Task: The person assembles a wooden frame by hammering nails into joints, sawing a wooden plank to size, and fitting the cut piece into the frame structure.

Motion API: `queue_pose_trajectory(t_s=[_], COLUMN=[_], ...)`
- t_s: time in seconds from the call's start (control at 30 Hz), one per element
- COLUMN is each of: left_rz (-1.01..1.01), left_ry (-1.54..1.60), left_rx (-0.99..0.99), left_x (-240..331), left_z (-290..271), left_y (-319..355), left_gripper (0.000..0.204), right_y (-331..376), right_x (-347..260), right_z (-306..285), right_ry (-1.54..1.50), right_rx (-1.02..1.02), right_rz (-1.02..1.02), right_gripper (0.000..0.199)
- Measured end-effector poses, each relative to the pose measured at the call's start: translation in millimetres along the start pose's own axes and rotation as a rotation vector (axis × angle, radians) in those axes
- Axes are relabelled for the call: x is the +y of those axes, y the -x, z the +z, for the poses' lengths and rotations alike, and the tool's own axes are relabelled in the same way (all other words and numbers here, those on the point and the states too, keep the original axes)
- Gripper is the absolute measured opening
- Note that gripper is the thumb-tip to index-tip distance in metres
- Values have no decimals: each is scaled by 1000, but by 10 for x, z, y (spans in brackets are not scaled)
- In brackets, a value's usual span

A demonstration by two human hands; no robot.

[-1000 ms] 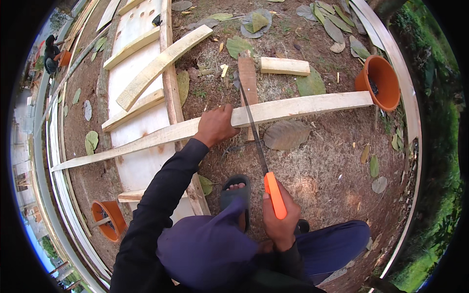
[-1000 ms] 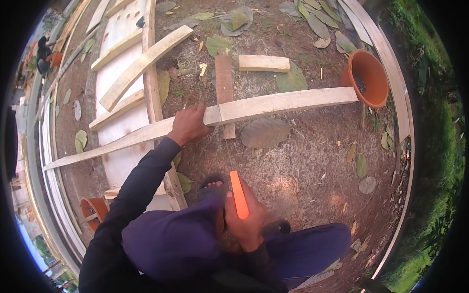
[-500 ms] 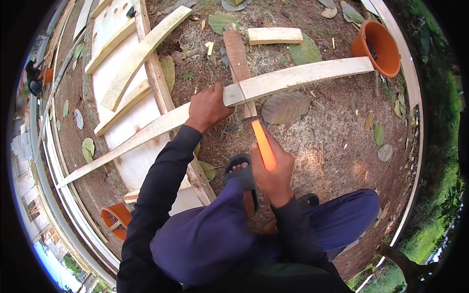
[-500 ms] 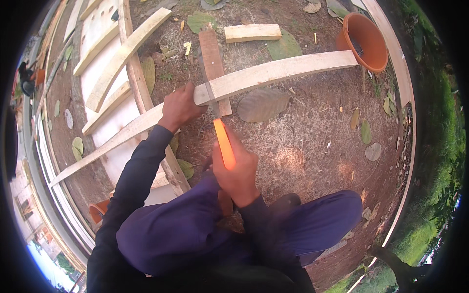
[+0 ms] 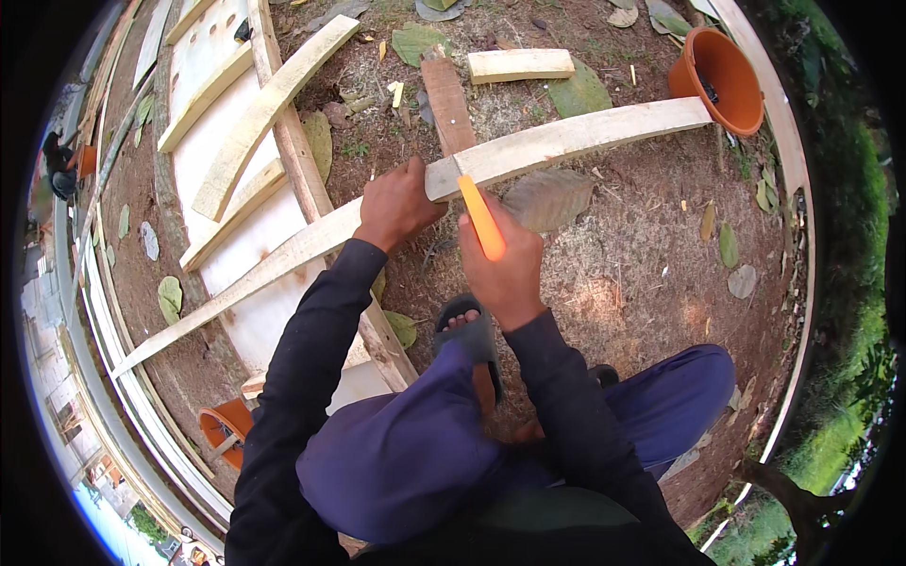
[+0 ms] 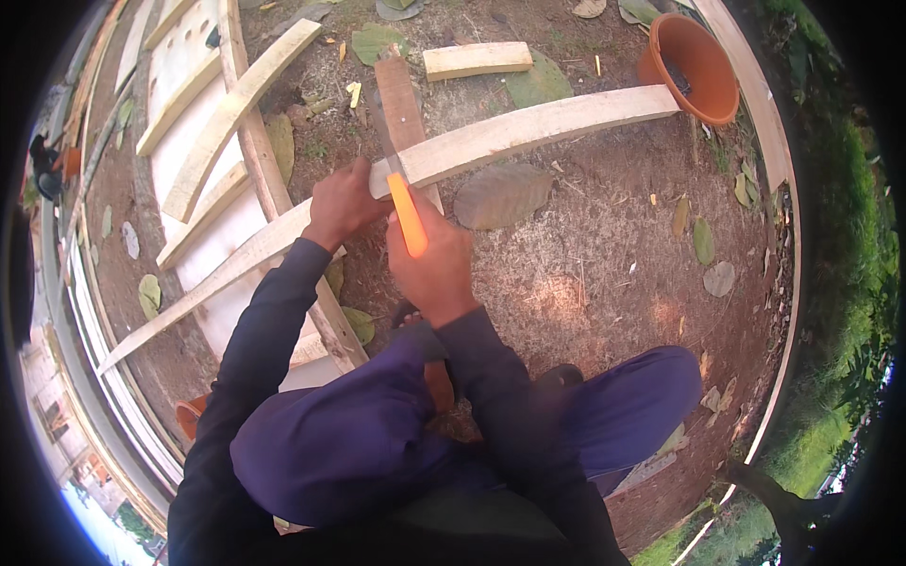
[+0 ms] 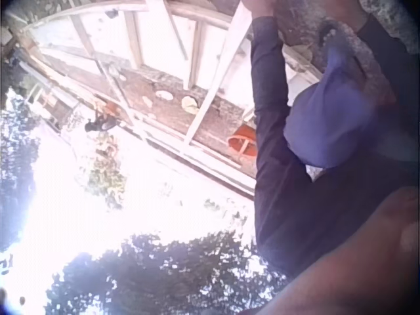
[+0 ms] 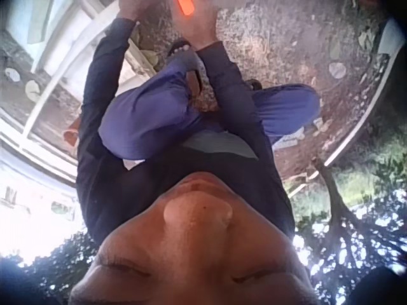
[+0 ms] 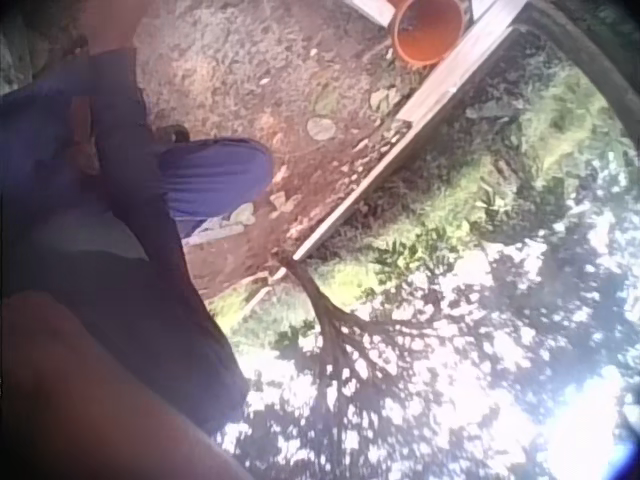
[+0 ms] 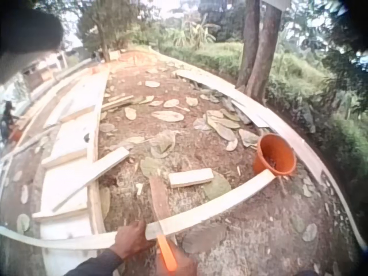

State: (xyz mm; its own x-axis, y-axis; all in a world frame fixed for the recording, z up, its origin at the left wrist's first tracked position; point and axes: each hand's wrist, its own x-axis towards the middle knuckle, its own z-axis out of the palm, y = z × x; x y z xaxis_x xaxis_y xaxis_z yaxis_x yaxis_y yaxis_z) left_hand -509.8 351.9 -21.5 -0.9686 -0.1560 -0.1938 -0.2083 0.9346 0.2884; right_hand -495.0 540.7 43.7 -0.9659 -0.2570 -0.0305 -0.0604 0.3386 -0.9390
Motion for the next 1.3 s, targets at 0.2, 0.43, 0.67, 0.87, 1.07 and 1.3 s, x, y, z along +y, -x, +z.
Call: queue_pose_trajectory(t_s=[0.2, 0.43, 0.67, 0.87, 1.07, 1.3], left_rz=[-15, -10, -30, -20, -55, -77], left_ry=[1, -4, -28, -18, -49, -51], left_rx=[-53, -12, -39, -75, -112, -173], left_x=[-109, -18, -97, 1, -83, 23], left_z=[50, 49, 15, 13, -48, -102], left_y=[98, 37, 76, 3, -4, -5], left_gripper=[52, 53, 53, 55, 58, 60], right_y=[1128, 185, 1206, 501, 629, 825], right_x=[-144, -55, -177, 25, -5, -21], right_z=[-570, -99, -621, -246, -233, -370], right_ry=[67, 38, 109, 28, -36, -12], right_rx=[-63, -82, -88, -28, -28, 11], right_rz=[42, 82, 26, 94, 114, 42], right_gripper=[44, 40, 45, 39, 40, 39])
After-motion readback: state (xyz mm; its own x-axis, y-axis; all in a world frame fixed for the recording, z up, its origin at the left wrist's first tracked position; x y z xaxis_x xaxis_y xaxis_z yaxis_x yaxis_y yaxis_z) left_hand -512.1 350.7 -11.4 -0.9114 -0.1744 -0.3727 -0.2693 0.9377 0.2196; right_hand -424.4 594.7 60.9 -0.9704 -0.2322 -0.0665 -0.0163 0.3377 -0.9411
